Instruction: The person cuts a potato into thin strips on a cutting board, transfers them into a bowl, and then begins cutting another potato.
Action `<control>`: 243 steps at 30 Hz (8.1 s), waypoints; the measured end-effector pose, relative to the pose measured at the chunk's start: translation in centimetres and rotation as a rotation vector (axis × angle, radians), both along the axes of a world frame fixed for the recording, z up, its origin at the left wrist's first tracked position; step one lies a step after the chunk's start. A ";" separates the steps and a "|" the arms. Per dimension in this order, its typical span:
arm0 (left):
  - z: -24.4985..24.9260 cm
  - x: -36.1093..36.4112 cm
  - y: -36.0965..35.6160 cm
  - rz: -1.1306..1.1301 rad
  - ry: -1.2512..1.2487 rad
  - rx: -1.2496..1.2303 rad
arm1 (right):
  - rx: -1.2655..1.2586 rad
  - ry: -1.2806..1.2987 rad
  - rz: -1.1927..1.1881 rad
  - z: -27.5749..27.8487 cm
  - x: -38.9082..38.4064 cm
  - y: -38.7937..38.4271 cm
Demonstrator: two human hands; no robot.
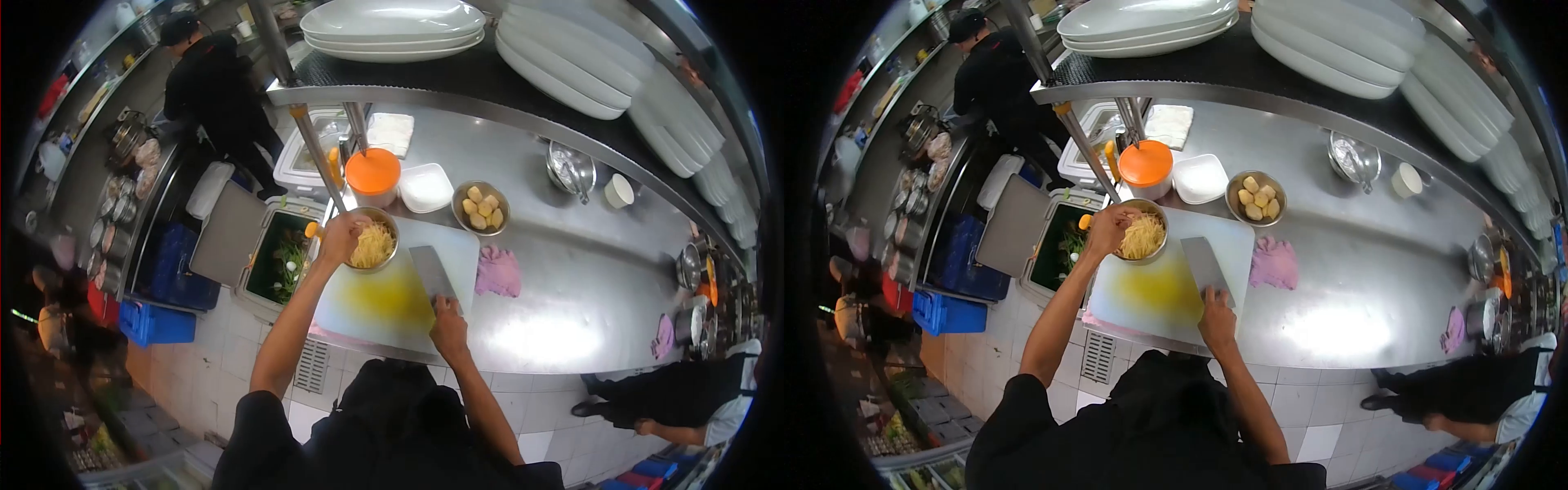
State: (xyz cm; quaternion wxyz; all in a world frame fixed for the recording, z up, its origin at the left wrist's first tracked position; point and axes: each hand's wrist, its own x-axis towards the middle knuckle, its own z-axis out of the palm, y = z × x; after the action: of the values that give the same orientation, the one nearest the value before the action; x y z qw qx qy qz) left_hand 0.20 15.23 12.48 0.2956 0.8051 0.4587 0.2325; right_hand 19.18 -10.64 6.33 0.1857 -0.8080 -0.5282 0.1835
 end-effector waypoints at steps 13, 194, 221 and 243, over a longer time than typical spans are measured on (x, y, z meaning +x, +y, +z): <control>7.1 -30.3 13.7 0.542 -1.317 -0.231 | 0.177 0.964 0.709 14.0 2.2 1.1; -4.2 28.4 5.8 -0.555 0.259 -0.104 | 0.098 0.351 -0.085 2.1 0.7 -1.3; -8.6 31.8 3.7 -0.846 0.300 0.299 | 0.054 0.328 -0.234 4.0 1.9 -4.2; 0.7 10.2 -8.3 -0.376 -0.822 -1.055 | 0.074 0.353 -0.138 2.3 1.3 -3.9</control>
State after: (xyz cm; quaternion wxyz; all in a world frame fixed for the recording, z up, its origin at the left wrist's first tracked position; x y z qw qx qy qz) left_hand 10.44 6.96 13.16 0.8325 0.4663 0.2138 0.2094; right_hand 20.51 -14.54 8.61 0.3172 -0.7901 -0.4373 0.2897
